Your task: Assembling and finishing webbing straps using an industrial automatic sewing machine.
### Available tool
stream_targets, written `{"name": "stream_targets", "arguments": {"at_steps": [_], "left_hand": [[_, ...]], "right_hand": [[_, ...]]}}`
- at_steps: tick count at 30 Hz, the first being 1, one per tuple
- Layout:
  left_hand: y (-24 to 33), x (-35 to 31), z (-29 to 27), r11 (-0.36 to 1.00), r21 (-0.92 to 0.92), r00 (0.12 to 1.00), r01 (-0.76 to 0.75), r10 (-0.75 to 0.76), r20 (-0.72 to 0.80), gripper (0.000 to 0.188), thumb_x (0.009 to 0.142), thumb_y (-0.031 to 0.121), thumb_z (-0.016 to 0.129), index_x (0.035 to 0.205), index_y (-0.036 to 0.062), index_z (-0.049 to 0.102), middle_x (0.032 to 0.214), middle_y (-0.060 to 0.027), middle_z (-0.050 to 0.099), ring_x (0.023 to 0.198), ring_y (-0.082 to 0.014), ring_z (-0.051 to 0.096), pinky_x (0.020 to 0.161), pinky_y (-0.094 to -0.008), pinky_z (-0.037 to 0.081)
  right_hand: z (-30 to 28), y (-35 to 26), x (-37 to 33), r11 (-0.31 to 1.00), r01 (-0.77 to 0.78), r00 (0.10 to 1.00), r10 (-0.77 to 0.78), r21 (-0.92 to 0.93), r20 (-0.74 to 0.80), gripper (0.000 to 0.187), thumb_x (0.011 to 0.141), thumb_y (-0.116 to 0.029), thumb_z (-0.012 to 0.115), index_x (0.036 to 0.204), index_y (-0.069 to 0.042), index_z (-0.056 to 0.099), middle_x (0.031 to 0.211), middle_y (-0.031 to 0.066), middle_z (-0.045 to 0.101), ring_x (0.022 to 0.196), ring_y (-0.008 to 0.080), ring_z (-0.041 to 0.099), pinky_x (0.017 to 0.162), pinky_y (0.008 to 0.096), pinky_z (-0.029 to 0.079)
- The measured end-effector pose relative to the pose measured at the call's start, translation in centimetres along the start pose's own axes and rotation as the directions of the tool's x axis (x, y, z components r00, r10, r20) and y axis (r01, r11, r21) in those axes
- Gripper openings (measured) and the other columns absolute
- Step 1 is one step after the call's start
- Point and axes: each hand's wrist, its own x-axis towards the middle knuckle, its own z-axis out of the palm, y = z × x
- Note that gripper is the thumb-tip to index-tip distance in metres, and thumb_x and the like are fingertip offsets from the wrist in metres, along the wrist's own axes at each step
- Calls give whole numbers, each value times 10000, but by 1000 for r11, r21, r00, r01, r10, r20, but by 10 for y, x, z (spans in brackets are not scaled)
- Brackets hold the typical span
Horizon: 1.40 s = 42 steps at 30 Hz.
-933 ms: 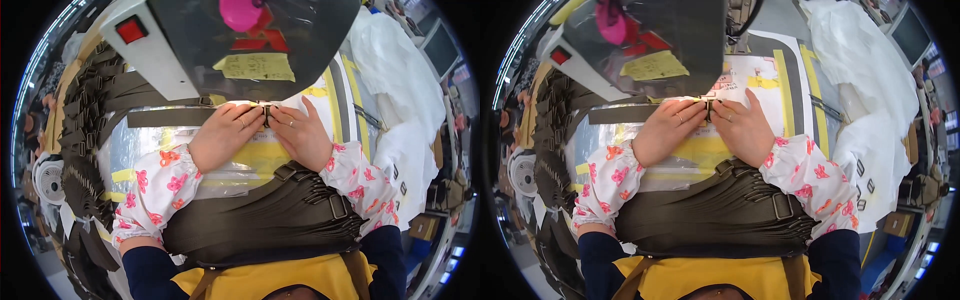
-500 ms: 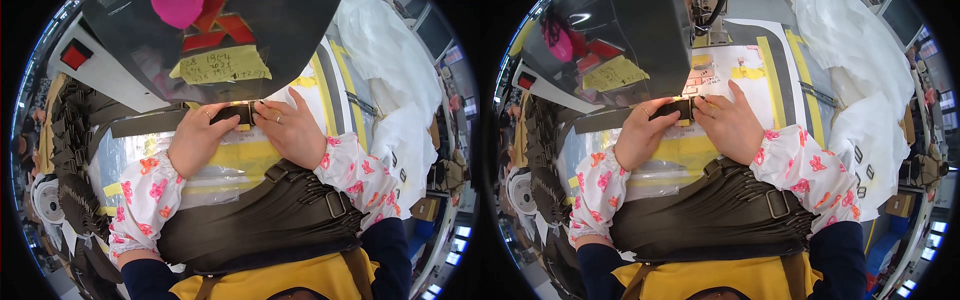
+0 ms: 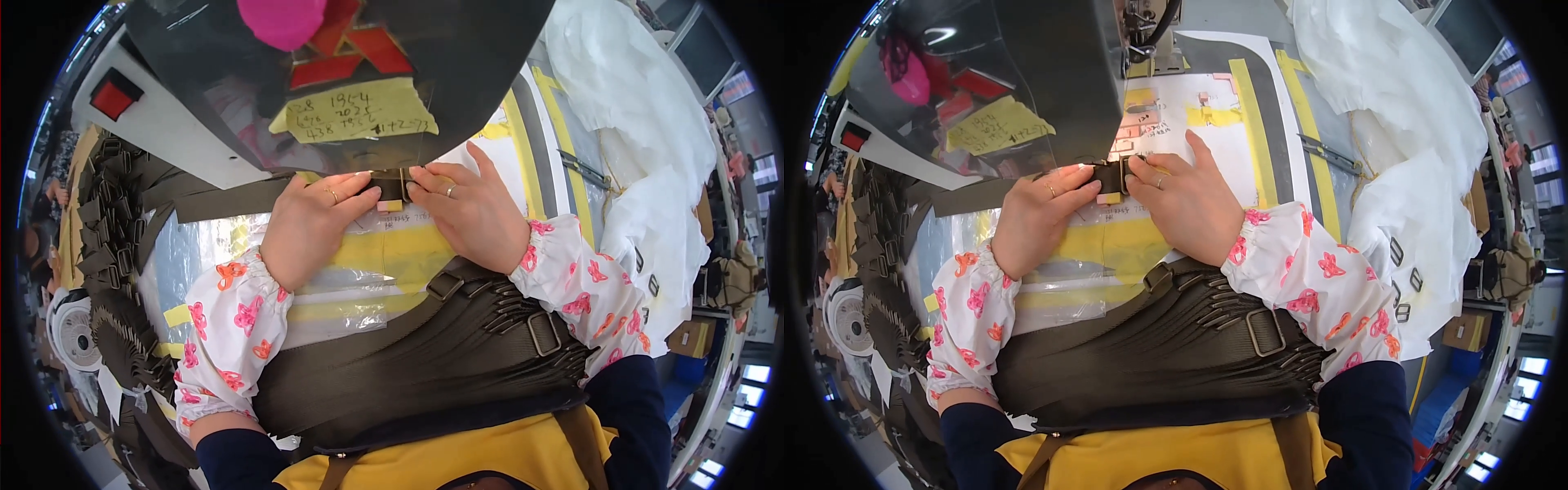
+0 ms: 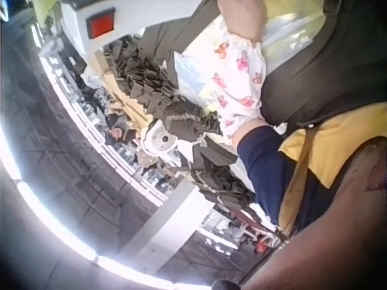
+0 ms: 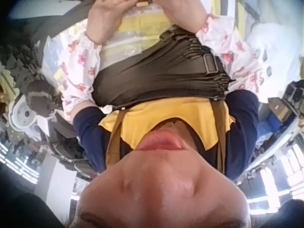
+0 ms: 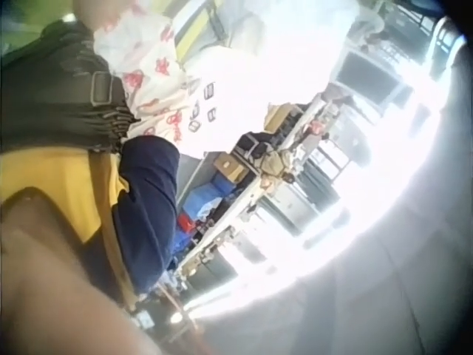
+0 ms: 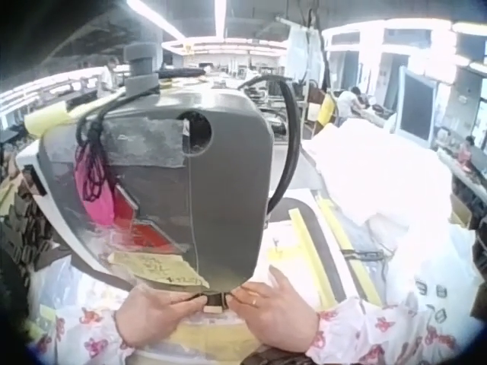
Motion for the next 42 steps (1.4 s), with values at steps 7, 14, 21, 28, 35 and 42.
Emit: {"name": "stream_targets", "arguments": {"at_steps": [7, 14, 21, 28, 35, 42], "left_hand": [[-8, -6, 7, 986, 167, 1000, -3, 2, 3, 379, 701, 21, 558, 1059, 123, 627, 1116, -37, 627, 975, -156, 606, 693, -313, 379], [-15, 2, 5, 989, 78, 986, 126, -134, 102, 339, 783, 71, 518, 1101, 157, 597, 1104, 22, 629, 713, -188, 602, 686, -310, 385], [-10, -1, 6, 992, 109, 994, 67, -57, -89, 242, 765, 119, 544, 986, 175, 625, 830, -12, 646, 707, -252, 614, 640, -353, 471], [-10, 1, 23, 977, 211, 991, 26, 3, -134, 70, 788, 145, 509, 847, 148, 548, 732, 27, 578, 824, -176, 571, 878, -392, 359], [-13, -8, -2, 991, 59, 993, -121, 121, -8, 295, 764, 120, 512, 1056, 82, 534, 1032, -11, 576, 865, -197, 580, 771, -311, 420], [0, 2, -5, 946, 242, 974, -216, 190, 125, 344, 776, 149, 552, 1120, 133, 545, 1228, 34, 539, 1121, -160, 499, 748, -309, 447]], "right_hand": [[-3, 5, 4, 1000, 19, 996, -17, -20, 86, 379, 708, -62, 595, 1085, -105, 596, 1175, 18, 575, 1125, 201, 495, 1005, 541, 280], [-9, 18, 19, 999, -1, 968, 9, -32, 251, 363, 750, -97, 555, 1113, -108, 564, 1198, 19, 544, 1155, 216, 461, 995, 567, 279], [-6, 10, 16, 998, -11, 996, 5, 69, 85, 372, 728, -53, 548, 1094, -84, 603, 927, 58, 639, 938, 247, 552, 939, 489, 310], [-10, 17, 12, 995, 81, 992, -86, 54, 94, 412, 703, 5, 518, 1113, 3, 560, 1108, 160, 586, 1041, 311, 533, 965, 464, 307], [-4, 4, 23, 995, 37, 997, -43, 96, 57, 351, 663, -54, 575, 1010, -41, 624, 957, 63, 632, 948, 229, 539, 957, 513, 305], [-10, -8, 9, 996, 62, 995, -66, 60, 72, 297, 672, -103, 605, 960, -40, 631, 1081, 79, 610, 1052, 213, 522, 1027, 541, 256]]}}
